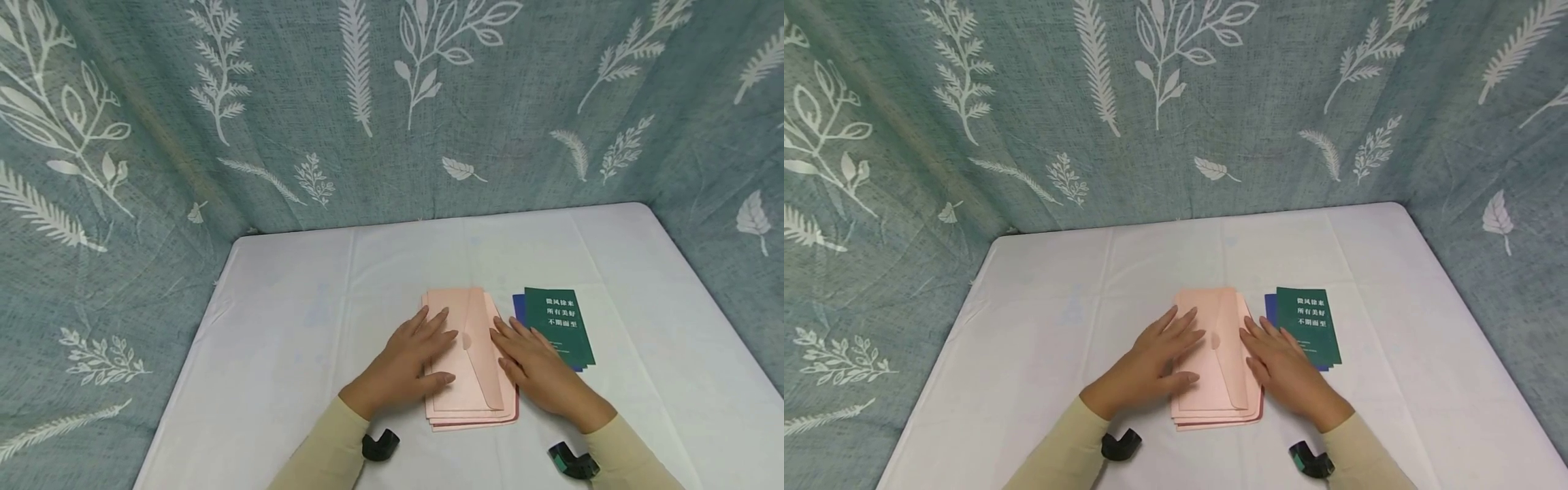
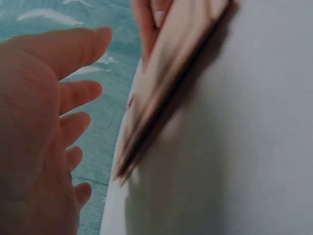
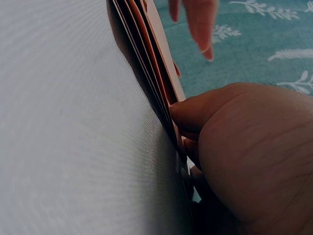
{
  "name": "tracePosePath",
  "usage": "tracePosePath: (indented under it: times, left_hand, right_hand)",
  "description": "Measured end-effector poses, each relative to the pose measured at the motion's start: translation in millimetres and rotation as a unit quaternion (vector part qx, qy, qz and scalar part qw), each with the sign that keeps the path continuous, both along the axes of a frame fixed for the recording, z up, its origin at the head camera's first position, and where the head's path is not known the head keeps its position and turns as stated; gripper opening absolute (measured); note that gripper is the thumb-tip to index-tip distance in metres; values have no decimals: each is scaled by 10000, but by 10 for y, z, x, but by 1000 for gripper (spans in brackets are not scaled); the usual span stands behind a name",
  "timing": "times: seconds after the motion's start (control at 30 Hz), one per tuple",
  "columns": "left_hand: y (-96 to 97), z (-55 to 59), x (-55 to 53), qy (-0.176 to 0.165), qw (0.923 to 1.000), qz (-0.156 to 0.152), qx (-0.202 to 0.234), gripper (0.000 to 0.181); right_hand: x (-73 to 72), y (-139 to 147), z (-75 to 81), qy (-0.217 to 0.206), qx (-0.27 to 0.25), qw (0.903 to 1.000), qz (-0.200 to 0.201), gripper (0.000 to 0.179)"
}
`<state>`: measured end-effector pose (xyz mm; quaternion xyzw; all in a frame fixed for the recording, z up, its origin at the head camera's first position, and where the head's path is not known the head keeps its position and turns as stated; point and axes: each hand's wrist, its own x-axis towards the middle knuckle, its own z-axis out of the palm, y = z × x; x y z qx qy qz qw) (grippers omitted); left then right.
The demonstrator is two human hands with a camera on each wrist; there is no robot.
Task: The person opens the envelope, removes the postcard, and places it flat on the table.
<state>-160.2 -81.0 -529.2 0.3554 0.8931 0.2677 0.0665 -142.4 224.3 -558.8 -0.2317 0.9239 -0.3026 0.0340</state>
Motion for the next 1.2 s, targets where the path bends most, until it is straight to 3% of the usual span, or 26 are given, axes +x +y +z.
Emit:
tracePosePath:
  times: [0.23,0.5,0.83,1.03,1.2]
  left_hand:
    - [15,-124,25,-354,9975,-338,-512,86]
    - [28,-195,27,-279,9941,-355,-991,90]
    - [23,-184,39,-358,9927,-393,-1086,90]
    - [23,-179,33,-405,9931,-364,-1038,91]
    - [30,-170,27,-419,9932,-363,-1020,92]
  right_hand:
    - [5,1,25,127,-79,9999,25,52]
    - [-8,-6,4,1,-17,10000,2,54]
    - [7,-49,32,412,276,9988,-15,53]
    - [27,-228,85,820,415,9958,-14,54]
    - [59,-384,81,853,335,9957,101,58]
